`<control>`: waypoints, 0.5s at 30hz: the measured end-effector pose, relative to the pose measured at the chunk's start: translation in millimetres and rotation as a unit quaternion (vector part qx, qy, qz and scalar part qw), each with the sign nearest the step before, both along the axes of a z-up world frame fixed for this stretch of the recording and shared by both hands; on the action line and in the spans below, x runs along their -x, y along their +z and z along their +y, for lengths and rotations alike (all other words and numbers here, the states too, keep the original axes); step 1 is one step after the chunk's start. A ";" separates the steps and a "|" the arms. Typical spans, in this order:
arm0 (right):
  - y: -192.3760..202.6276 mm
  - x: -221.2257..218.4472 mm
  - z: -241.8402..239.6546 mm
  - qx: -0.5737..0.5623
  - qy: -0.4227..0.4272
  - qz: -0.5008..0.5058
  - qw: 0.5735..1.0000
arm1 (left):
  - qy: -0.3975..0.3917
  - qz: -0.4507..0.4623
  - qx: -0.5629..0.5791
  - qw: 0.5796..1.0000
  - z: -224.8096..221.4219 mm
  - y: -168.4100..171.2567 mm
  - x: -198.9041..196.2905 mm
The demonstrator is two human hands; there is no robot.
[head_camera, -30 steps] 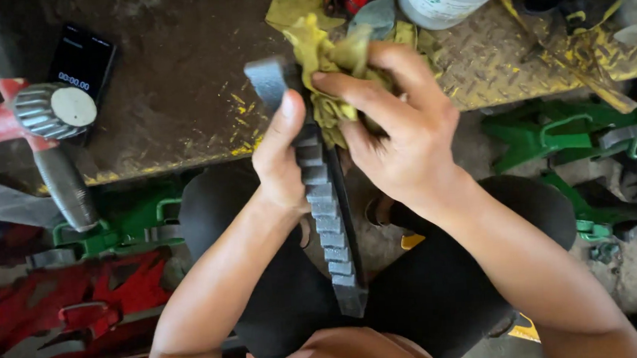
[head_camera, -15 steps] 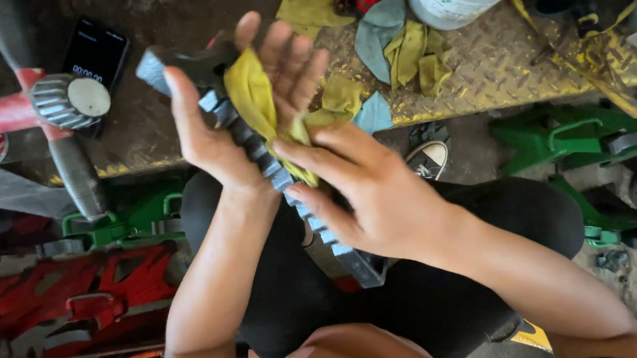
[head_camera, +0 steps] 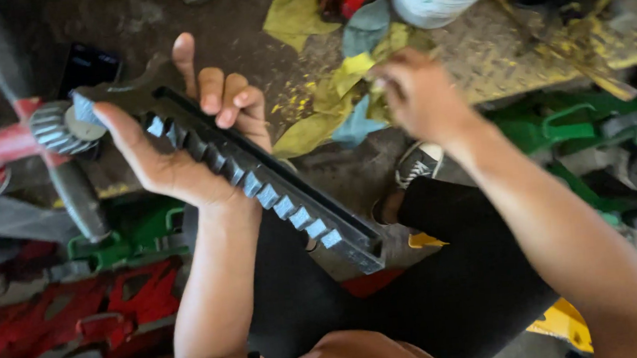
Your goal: Cleaning and wiping down various mechanical components and tool parts with a cloth at a workbench.
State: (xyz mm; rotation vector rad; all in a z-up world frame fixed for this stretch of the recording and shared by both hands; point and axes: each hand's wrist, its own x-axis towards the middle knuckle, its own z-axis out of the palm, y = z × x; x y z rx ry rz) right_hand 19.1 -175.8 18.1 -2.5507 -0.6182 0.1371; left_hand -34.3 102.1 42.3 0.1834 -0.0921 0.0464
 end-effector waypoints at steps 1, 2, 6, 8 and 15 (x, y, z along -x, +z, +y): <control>-11.9 3.2 -0.2 0.005 -0.041 0.089 0.995 | -0.006 0.003 -0.006 1.000 -0.5 2.7 1.2; -24.1 6.7 0.1 0.009 -0.082 0.177 0.981 | -0.013 0.006 -0.013 1.000 -0.1 5.2 2.7; -28.4 21.8 14.7 0.069 0.164 -0.113 0.978 | -0.005 -0.014 -0.020 1.000 -4.4 3.2 5.6; -26.5 24.1 23.2 0.139 0.150 -0.001 0.979 | -0.009 0.020 -0.022 1.000 -4.4 7.5 7.4; -23.2 -7.0 -9.7 0.055 0.154 -0.022 0.986 | 0.023 0.043 -0.009 0.999 -1.3 11.3 5.4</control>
